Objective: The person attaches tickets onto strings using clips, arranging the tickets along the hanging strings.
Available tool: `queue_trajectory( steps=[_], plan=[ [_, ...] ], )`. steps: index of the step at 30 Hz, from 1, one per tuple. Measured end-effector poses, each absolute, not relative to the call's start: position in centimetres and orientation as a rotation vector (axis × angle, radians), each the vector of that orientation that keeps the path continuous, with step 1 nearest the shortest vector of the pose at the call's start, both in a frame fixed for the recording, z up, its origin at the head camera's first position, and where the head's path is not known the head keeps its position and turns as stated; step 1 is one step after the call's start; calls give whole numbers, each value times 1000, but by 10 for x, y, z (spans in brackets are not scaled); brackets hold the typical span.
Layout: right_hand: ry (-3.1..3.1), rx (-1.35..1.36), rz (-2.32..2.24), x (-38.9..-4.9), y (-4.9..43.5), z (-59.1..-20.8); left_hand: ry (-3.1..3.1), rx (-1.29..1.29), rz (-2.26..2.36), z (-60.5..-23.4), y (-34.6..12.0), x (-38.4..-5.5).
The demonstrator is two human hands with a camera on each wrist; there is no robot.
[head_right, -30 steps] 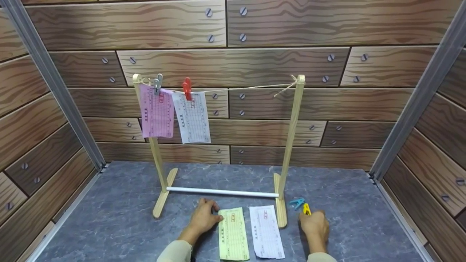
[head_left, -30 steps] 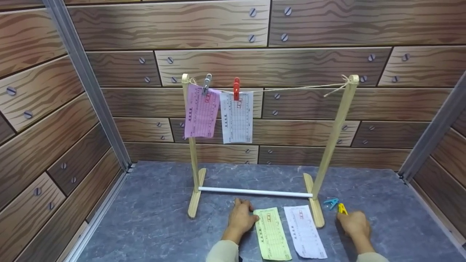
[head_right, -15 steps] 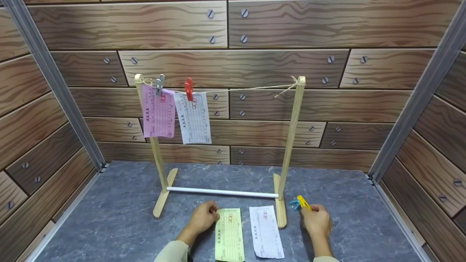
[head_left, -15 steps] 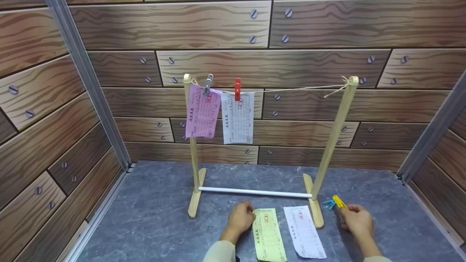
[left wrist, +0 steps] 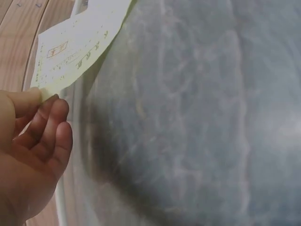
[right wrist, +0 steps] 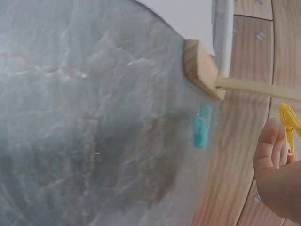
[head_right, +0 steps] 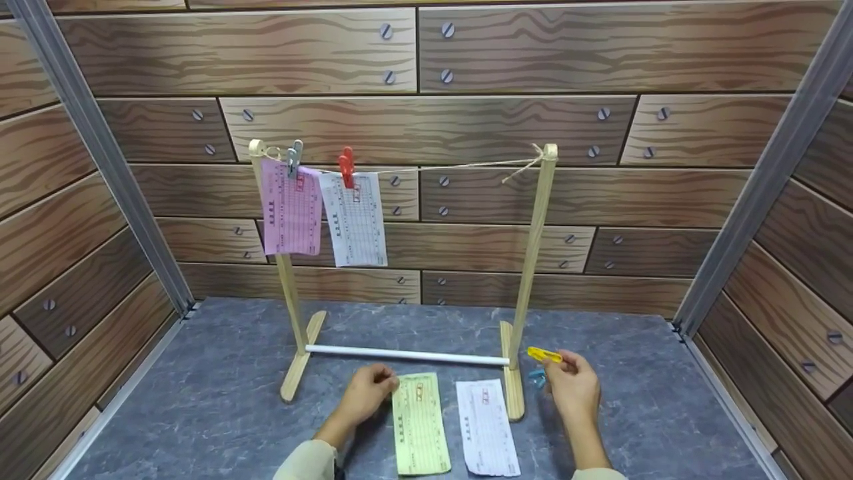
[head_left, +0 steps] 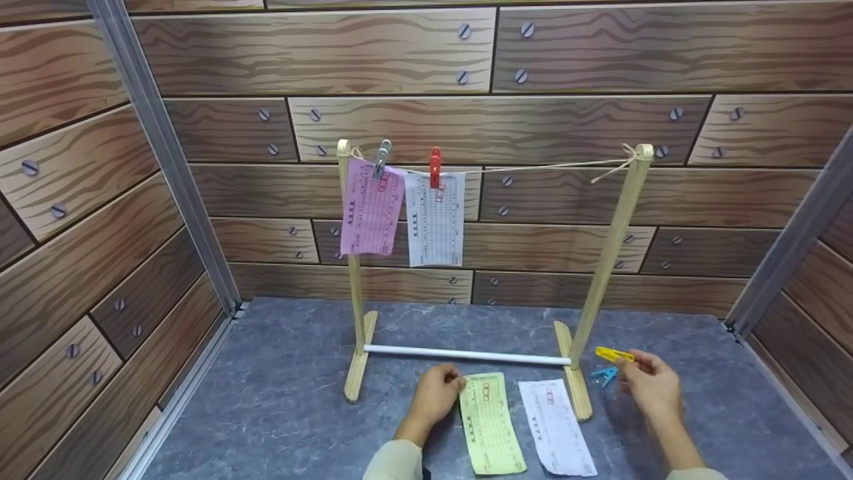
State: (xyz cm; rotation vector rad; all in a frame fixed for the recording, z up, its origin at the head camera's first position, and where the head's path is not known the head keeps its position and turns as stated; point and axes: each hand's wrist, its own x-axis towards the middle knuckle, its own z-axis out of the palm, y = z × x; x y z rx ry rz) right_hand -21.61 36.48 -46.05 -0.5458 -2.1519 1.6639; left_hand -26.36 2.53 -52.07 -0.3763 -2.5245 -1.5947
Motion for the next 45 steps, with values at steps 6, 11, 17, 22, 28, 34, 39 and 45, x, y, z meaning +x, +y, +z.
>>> queue_trajectory(
  steps=[6, 11, 17, 22, 28, 34, 39, 45],
  plan=[
    [-1970, -407, 1766, -215, 353, -445, -2460, -397, -1662, -504, 22, -269],
    [-1836, -258, 1826, -215, 344, -435, -2398, -434, -1740, -485, 20, -273],
    [-1805, -93, 1830, -215, 334, -417, -2330, -489, -1687, -457, 20, -278],
    [-1775, 68, 1857, -218, 327, -393, -2308, -527, -1599, -432, 19, -281],
    [-1696, 278, 1898, -221, 319, -359, -2240, -574, -1464, -402, 17, -287],
    [-1748, 317, 1827, -224, 312, -322, -2159, -589, -1475, -363, 15, -292],
    [-1803, 328, 1726, -226, 304, -298, -2100, -635, -1435, -335, 16, -296],
    [-1781, 399, 1709, -228, 295, -275, -2063, -694, -1432, -305, 21, -298]
  ],
)
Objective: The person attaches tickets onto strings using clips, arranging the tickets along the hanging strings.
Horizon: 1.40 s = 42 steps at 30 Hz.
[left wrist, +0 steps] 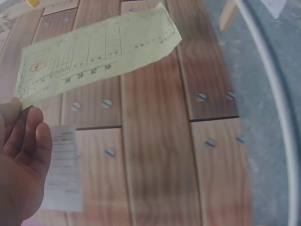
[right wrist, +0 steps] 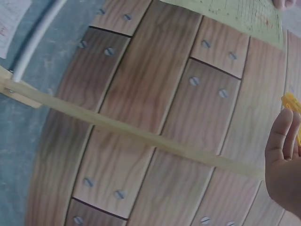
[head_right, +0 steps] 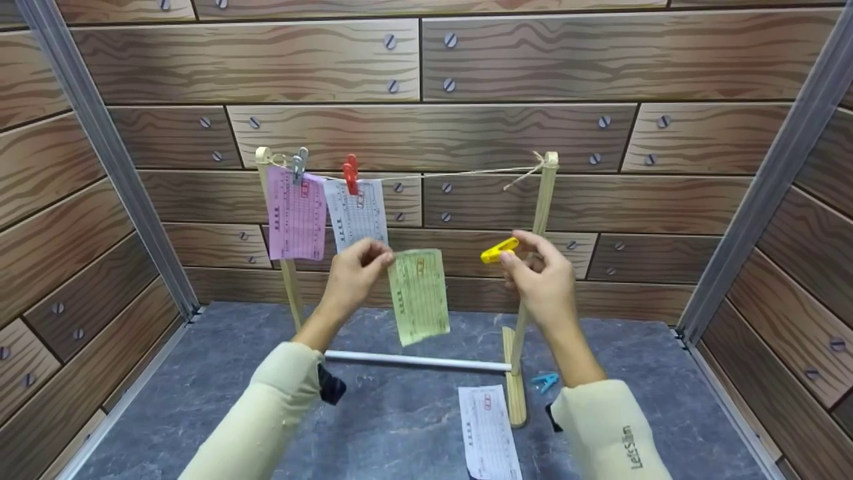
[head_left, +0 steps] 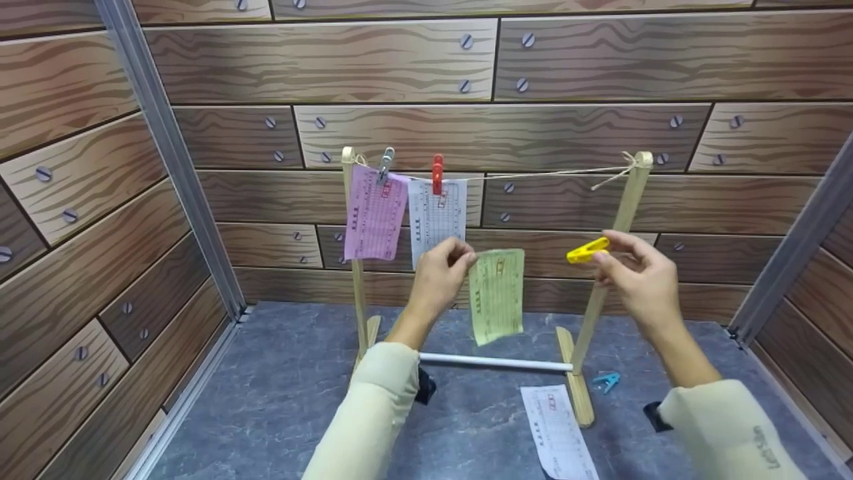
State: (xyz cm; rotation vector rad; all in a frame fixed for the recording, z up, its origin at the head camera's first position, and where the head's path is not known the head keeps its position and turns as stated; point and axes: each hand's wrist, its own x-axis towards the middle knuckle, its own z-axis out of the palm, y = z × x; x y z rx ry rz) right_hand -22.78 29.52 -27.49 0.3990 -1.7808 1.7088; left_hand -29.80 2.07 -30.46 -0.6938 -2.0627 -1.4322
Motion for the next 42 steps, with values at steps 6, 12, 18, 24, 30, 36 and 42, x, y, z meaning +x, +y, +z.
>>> queue_trajectory(
  steps=[6, 12, 18, 24, 30, 36, 42],
  plan=[
    [-1768, 475, 1687, -229, 286, -252, -2040, -696, -1428, -266, 25, -300],
    [-1836, 551, 1595, -230, 274, -221, -1968, -671, -1331, -225, 32, -300],
    [-1883, 564, 1498, -231, 263, -199, -2030, -524, -1271, -204, 41, -304],
    [-1917, 573, 1459, -233, 257, -190, -2145, -353, -1278, -198, 42, -308],
    [-1917, 562, 1459, -233, 254, -184, -2198, -322, -1227, -198, 42, -308],
    [-1946, 557, 1432, -234, 247, -177, -2188, -354, -1215, -199, 43, -307],
    [-1994, 599, 1297, -240, 234, -163, -2260, -424, -1191, -197, 43, -305]
  ],
)
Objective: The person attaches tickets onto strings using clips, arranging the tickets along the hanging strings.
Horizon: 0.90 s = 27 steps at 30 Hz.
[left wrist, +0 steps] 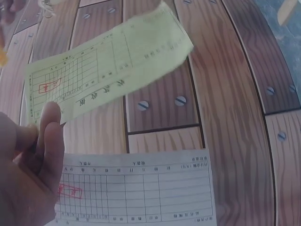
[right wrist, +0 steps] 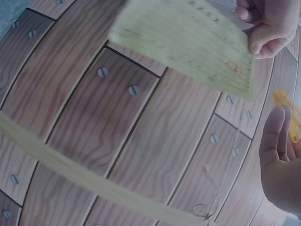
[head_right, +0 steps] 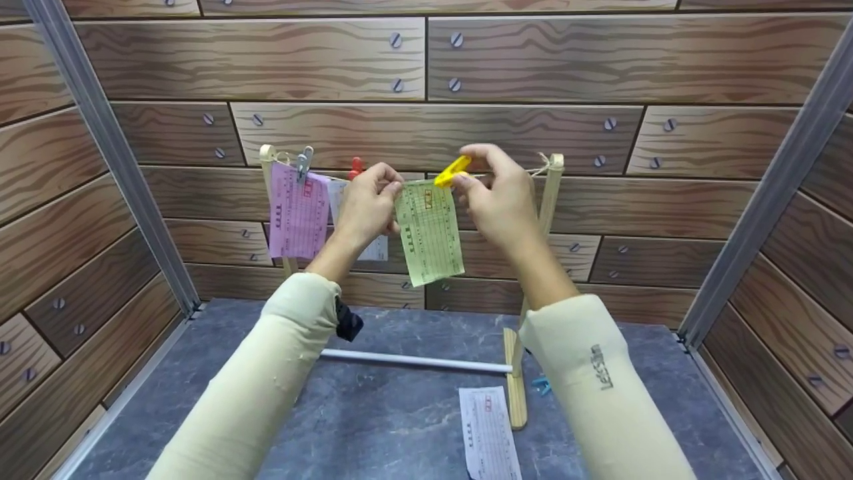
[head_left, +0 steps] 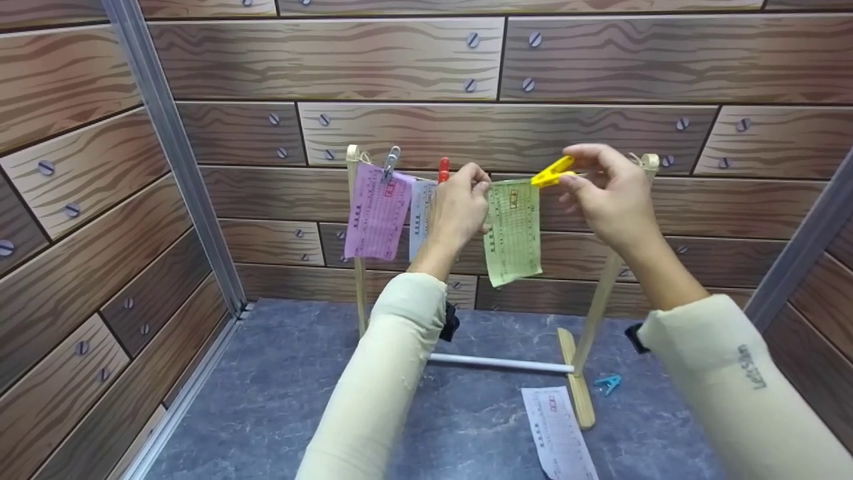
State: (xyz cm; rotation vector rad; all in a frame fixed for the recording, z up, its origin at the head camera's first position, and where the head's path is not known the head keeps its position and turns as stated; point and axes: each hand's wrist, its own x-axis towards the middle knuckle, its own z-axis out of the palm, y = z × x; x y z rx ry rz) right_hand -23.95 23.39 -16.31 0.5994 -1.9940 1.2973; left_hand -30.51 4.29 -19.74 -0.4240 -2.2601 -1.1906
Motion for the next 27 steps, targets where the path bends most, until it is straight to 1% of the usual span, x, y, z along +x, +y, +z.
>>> queue_trajectory(
  steps=[9, 17, 21, 27],
  plan=[
    [-2011, 619, 963, -262, 205, -155, -2342, -537, -1115, -202, 37, -304],
    [-2025, 681, 705, -280, 198, -157, -2350, -546, -1044, -199, 37, -304],
    [-2171, 666, 630, -282, 194, -155, -2360, -537, -1046, -199, 35, -304],
    [-2498, 589, 685, -273, 193, -149, -2371, -545, -1004, -204, 34, -306]
  ],
)
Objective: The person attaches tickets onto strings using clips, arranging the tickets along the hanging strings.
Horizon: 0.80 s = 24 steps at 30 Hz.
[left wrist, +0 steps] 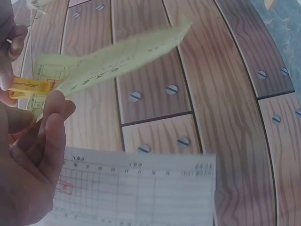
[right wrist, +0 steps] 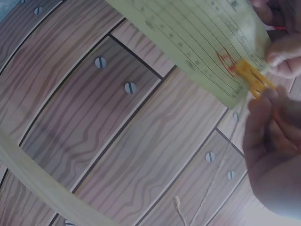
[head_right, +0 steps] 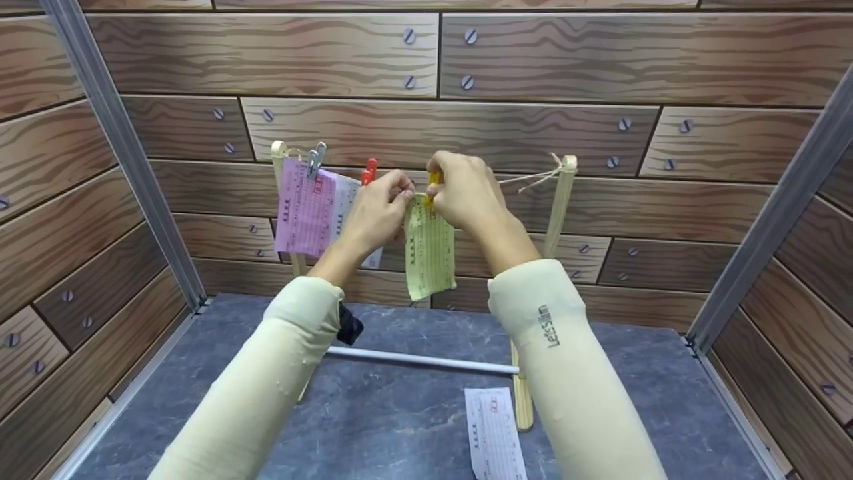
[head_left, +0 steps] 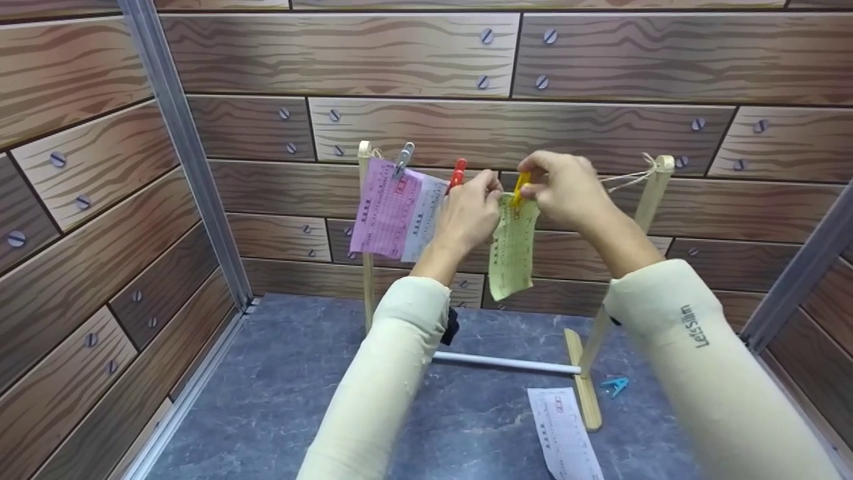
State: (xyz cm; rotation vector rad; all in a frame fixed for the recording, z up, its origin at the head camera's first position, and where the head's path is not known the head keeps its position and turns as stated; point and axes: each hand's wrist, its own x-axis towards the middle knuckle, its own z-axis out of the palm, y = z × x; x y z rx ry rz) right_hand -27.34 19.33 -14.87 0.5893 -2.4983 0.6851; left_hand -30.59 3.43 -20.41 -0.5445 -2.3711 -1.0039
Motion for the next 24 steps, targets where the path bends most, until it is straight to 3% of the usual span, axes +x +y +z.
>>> queue_trajectory(
  steps=[6, 16, 24],
  plan=[
    [-2591, 544, 910, -262, 198, -151, -2324, -554, -1106, -214, 35, -308],
    [-2068, 565, 1243, -243, 233, -164, -2234, -557, -1204, -226, 40, -307],
    [-1932, 422, 1525, -237, 298, -217, -2186, -675, -1110, -258, 43, -300]
  ],
)
